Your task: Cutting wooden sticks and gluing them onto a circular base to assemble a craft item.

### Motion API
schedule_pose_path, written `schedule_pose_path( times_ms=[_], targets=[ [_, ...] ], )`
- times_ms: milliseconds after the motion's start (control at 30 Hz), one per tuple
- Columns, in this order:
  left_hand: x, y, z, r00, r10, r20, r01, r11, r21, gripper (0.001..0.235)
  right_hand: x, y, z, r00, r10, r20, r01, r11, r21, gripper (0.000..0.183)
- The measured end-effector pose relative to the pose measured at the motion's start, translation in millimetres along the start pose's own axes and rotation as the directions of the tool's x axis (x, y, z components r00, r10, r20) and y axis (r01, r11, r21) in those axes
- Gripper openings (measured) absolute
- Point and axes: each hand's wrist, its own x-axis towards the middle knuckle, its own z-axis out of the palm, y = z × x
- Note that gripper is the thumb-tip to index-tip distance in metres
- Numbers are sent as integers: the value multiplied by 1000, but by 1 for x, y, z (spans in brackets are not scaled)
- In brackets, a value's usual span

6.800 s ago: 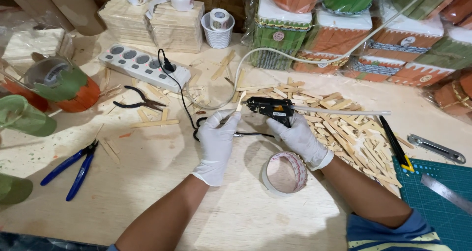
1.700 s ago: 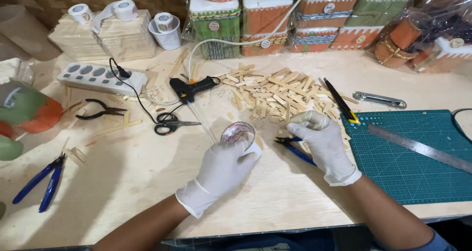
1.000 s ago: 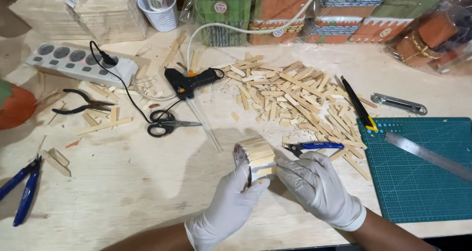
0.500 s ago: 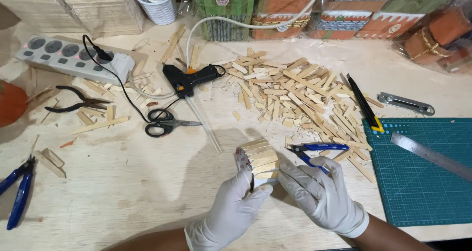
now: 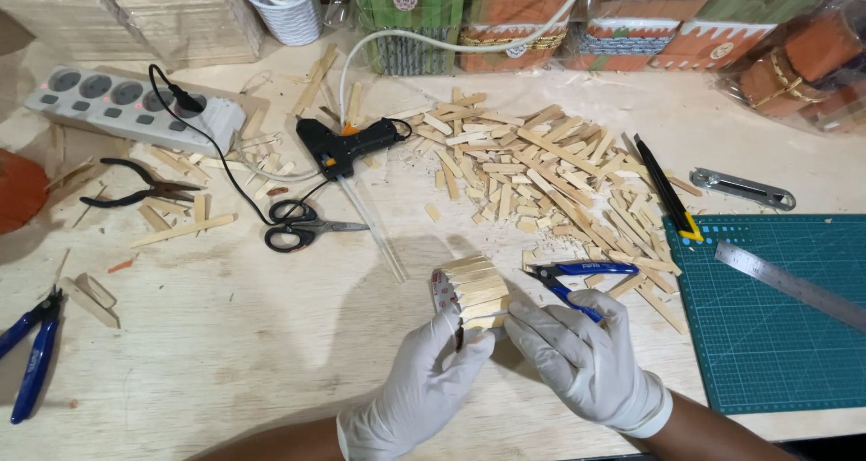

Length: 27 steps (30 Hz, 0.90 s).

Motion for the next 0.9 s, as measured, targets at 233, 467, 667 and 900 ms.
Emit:
schedule_pose_path(
  times_ms=[233,467,667,900],
  targets=[
    [-5,-13,-5,997,-54,55,60,991,-119,13,6,-2,-2,1000,6,-6,-6,1000,-4,33],
    [-2,-7,-4,994,105,5,-105,991,-80,35,7,-3,-2,1000,12,1,-12,1000,-11,34],
    [2,3,-3,998,60,20,-58,993,-101,35,6,-4,2,1000,12,-8,-12,1000,-20,37],
    [2,2,-8,998,31,52,-31,999,-9,31,21,-1,-9,987,148,-68,-147,989,23,31]
  ],
)
